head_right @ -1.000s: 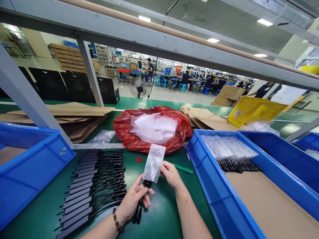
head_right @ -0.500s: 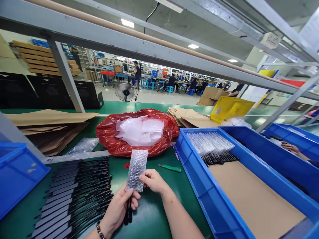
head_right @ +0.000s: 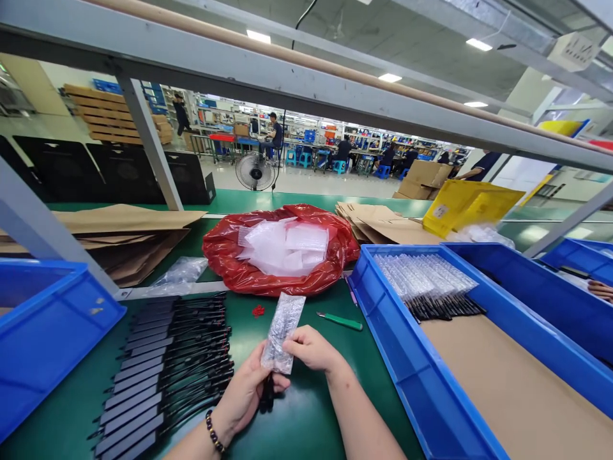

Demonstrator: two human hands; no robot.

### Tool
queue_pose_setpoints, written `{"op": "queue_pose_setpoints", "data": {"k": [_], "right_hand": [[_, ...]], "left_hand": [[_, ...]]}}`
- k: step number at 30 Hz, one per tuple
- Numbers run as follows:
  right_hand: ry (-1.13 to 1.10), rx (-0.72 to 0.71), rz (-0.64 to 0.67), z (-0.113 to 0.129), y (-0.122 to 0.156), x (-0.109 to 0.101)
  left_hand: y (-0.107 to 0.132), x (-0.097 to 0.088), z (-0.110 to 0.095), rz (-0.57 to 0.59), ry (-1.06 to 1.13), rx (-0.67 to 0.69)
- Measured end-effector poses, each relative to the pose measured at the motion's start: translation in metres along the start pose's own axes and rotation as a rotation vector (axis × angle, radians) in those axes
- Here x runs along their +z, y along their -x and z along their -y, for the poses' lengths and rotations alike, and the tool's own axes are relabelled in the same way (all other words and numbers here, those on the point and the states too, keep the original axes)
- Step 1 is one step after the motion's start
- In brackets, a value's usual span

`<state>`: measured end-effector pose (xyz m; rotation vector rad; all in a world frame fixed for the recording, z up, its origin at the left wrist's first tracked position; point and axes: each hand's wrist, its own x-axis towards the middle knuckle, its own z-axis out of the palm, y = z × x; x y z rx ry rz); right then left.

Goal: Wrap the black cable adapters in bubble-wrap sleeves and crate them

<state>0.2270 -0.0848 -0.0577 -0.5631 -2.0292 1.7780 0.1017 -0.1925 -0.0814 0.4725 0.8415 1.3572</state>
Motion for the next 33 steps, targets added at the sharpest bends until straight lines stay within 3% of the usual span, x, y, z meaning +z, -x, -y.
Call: {"op": "queue_pose_setpoints", "data": {"k": [6, 10, 15, 21, 24, 29, 33], "right_hand": [[0.026, -0.051, -0.019, 0.007, 0.001, 0.002], [0.033, -0.037, -0.005, 0.007, -0.002, 0.003], [-0.099, 0.034, -0.278, -0.002, -0.005, 0.003], [-0.281, 0.085, -0.171, -0.011, -0.005, 0.01], [-0.319, 0.092, -0.175, -0.011, -0.007, 0.016], [-0.091, 0.017, -0.124, -0.006, -0.011, 0.027], [0.18, -0.036, -0.217, -0.002, -0.011, 0.036]], "left_hand": [[0.0, -0.004, -0.006, 0.23, 0.151, -0.052], [-0.003, -0.002, -0.003, 0.079, 0.134, -0.003], [-0.003, 0.001, 0.0, 0.095, 0.049, -0.007], [0.001, -0.002, 0.005, 0.158, 0.006, -0.087], [0.001, -0.001, 0.006, 0.123, 0.014, -0.07], [-0.005, -0.002, 0.003, -0.085, 0.106, 0.039], [-0.009, -0.006, 0.004, -0.126, 0.136, 0.064]]}}
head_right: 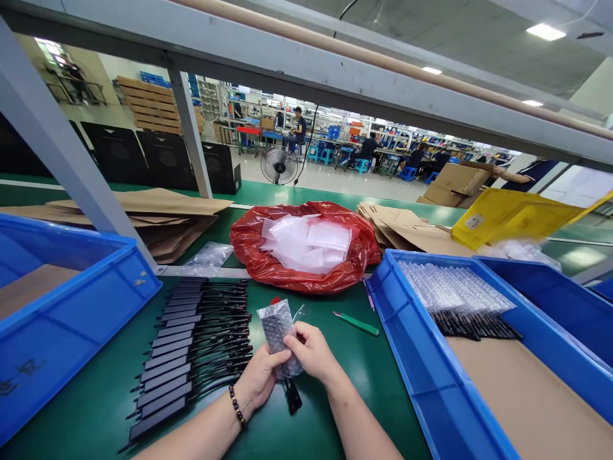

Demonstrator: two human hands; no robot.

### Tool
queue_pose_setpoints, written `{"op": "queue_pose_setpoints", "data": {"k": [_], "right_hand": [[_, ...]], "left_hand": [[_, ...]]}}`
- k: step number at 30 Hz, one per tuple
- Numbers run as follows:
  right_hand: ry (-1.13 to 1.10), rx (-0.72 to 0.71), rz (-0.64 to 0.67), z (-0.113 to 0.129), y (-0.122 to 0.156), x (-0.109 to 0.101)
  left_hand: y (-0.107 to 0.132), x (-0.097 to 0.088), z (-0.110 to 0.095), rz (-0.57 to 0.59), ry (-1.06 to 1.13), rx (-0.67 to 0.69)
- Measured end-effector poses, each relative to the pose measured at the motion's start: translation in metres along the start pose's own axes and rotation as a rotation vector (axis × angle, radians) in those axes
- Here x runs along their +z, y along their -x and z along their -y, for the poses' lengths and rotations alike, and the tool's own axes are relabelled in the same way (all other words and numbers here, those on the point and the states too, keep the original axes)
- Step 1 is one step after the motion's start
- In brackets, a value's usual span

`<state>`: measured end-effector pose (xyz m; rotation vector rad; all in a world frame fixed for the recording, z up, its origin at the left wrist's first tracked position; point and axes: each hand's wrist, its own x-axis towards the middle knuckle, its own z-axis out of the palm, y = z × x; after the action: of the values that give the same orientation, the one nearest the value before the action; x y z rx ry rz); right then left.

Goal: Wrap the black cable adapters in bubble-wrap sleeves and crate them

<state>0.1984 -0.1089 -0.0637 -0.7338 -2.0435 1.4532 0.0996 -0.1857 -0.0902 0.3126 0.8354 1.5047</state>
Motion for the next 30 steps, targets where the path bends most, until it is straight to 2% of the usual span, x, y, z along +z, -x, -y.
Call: {"op": "queue_pose_setpoints", "data": {"k": [3, 7, 10, 13, 15, 18, 25, 30], "right_hand": [[0.229, -0.053, 0.004, 0.011, 0.005, -0.006], [0.728, 0.006, -0.022, 0.036, 0.02, -0.038], [1.102, 0.209, -0.123, 0.042, 0.032, -0.073], [1.338, 0.502, -0.185, 0.031, 0.037, -0.105], [1.402, 0.659, -0.22, 0.018, 0.037, -0.122], [1.419, 0.763, -0.289, 0.003, 0.037, -0.139], [1.412, 0.799, -0.308, -0.002, 0.041, -0.15], [1.457, 0.786, -0.379, 0.007, 0.041, -0.144]], "left_hand": [[0.0, -0.001, 0.002, 0.076, -0.038, -0.02], [0.003, -0.001, 0.003, 0.139, -0.116, -0.056], [0.005, -0.001, 0.003, 0.15, -0.193, -0.106], [0.005, -0.002, 0.008, 0.196, -0.257, -0.142], [0.005, -0.003, 0.013, 0.227, -0.3, -0.15], [0.005, -0.005, 0.019, 0.294, -0.361, -0.15], [0.008, -0.001, 0.016, 0.33, -0.45, -0.188], [0.009, 0.001, 0.014, 0.338, -0.465, -0.196]]}}
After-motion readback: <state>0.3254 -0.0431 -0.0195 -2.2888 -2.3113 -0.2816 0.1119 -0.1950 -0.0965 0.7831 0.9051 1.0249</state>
